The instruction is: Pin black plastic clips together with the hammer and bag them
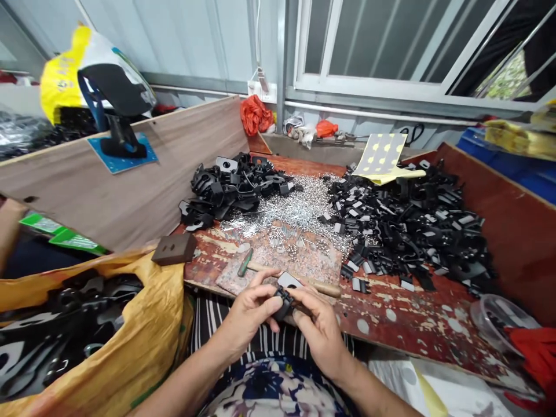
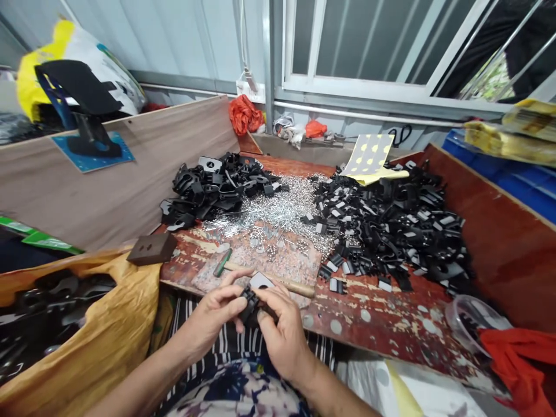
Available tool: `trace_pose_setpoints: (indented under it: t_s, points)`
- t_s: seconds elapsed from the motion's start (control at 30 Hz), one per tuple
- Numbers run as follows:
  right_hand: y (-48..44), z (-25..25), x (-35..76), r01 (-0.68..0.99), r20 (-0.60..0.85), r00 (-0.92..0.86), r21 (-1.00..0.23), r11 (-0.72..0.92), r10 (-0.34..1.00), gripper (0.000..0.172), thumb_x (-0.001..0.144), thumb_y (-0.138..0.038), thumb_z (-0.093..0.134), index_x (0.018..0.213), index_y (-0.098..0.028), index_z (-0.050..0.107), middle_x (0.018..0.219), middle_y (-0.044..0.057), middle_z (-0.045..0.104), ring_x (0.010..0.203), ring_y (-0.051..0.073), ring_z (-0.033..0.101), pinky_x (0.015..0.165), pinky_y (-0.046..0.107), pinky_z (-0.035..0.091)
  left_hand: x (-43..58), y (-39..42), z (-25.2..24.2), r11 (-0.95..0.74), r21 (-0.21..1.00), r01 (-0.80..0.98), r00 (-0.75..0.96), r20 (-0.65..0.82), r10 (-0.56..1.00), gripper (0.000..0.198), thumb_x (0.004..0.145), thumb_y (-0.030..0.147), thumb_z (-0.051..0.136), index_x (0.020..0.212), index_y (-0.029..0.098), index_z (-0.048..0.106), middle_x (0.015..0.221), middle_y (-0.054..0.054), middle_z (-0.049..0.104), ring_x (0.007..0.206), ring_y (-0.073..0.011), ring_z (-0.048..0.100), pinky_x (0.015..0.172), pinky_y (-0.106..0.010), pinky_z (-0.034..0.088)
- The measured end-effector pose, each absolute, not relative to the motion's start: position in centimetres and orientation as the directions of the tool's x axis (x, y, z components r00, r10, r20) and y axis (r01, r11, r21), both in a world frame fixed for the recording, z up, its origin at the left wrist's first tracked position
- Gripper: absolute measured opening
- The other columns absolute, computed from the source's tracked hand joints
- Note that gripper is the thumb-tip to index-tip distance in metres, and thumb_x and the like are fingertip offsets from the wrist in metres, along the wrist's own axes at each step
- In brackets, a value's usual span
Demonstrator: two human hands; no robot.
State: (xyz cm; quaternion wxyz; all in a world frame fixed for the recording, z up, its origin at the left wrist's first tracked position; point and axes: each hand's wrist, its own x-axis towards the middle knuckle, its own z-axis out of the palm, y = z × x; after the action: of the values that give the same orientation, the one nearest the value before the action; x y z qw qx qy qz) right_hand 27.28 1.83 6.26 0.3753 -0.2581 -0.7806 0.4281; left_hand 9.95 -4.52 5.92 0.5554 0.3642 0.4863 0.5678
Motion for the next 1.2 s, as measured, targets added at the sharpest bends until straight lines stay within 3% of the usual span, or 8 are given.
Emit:
trace_pose_setpoints:
  t_s: [0.2,0.3,0.5,0.73,0.9,1.03,1.13,1.2]
  points:
    - [9.4,7.4,25.3,0.426,0.210,-0.696,-0.649,0.630,0.687,0.035,0.093,-0.016,0.051,0.118,-0.024,0.074,0.106,0.008,0.075,0.096,0.023,0.068,0.087,0.041,0.054,7.7,-6.1,5.1,0.078,0.932,-0.354,-0.290,-0.189,0.938,0.027,0.080,0.041,0.081,0.078,0.015,0.077,0.082,-0.004,0.059,0.067,-0.0104,0.048,0.054,-0.016,0.050]
    - [12.8,6.5,23.4,0.583,0.250,-0.672,-0.401,0.706,0.697,0.027,0.089,-0.018,0.065,0.114,-0.021,0.072,0.110,0.011,0.070,0.102,0.025,0.064,0.087,0.039,0.051,7.4,-6.8,4.8,0.096,0.913,-0.396,-0.335,-0.241,0.911,0.030,0.076,0.044,0.084,0.076,0.015,0.076,0.079,-0.003,0.060,0.067,-0.0110,0.049,0.055,-0.019,0.052]
    - [17.4,6.2,23.6,0.645,0.229,-0.644,-0.351,0.679,0.730,0.015,0.091,-0.012,0.058,0.096,-0.021,0.069,0.090,0.003,0.071,0.079,0.017,0.063,0.074,0.028,0.045,6.9,-7.8,4.3,0.149,0.904,-0.400,-0.340,-0.298,0.892,0.035,0.071,0.047,0.086,0.076,0.014,0.075,0.081,-0.004,0.059,0.070,-0.0130,0.049,0.056,-0.021,0.054]
    - [15.5,7.1,22.6,0.595,0.269,-0.717,-0.243,0.766,0.643,0.016,0.096,-0.019,0.055,0.101,-0.021,0.071,0.105,0.010,0.070,0.099,0.024,0.058,0.089,0.037,0.037,6.6,-7.7,4.0,0.142,0.929,-0.343,-0.375,-0.274,0.886,0.036,0.073,0.048,0.083,0.068,0.015,0.068,0.073,0.000,0.053,0.065,-0.0123,0.049,0.056,-0.022,0.054]
    - [14.4,6.3,18.8,0.502,0.216,-0.791,-0.308,0.808,0.573,0.010,0.090,-0.020,0.067,0.081,-0.017,0.067,0.095,0.011,0.069,0.101,0.026,0.056,0.091,0.040,0.038,6.3,-7.3,4.2,0.121,0.982,-0.142,-0.378,-0.167,0.910,0.030,0.078,0.045,0.078,0.072,0.017,0.068,0.075,-0.001,0.055,0.068,-0.0156,0.052,0.056,-0.025,0.054]
    - [12.6,7.3,20.1,0.436,0.139,-0.817,-0.487,0.757,0.560,0.015,0.097,-0.020,0.057,0.085,-0.018,0.066,0.091,0.006,0.069,0.089,0.018,0.059,0.082,0.034,0.044,5.5,-7.2,5.1,0.019,0.912,0.409,-0.389,0.155,0.908,0.017,0.082,0.035,0.075,0.077,0.020,0.070,0.082,-0.005,0.064,0.079,-0.0213,0.057,0.065,-0.030,0.049]
    - [9.6,7.7,22.7,0.337,-0.211,-0.915,-0.868,0.364,0.344,0.012,0.091,-0.028,0.065,0.083,-0.019,0.066,0.074,-0.003,0.064,0.065,0.010,0.055,0.064,0.024,0.042,5.7,-7.0,6.1,-0.146,0.670,0.728,-0.144,0.358,0.923,0.018,0.084,0.031,0.075,0.073,0.020,0.065,0.074,-0.004,0.065,0.073,-0.0211,0.054,0.069,-0.033,0.042]
    - [7.8,7.5,24.0,0.369,-0.361,-0.915,-0.929,0.013,0.178,0.015,0.082,-0.030,0.074,0.079,-0.018,0.065,0.068,-0.006,0.060,0.059,0.008,0.048,0.059,0.022,0.037,6.4,-6.9,6.8,-0.276,0.556,0.784,0.053,0.384,0.922,0.022,0.087,0.026,0.071,0.069,0.020,0.060,0.068,-0.003,0.062,0.066,-0.0191,0.050,0.067,-0.034,0.039]
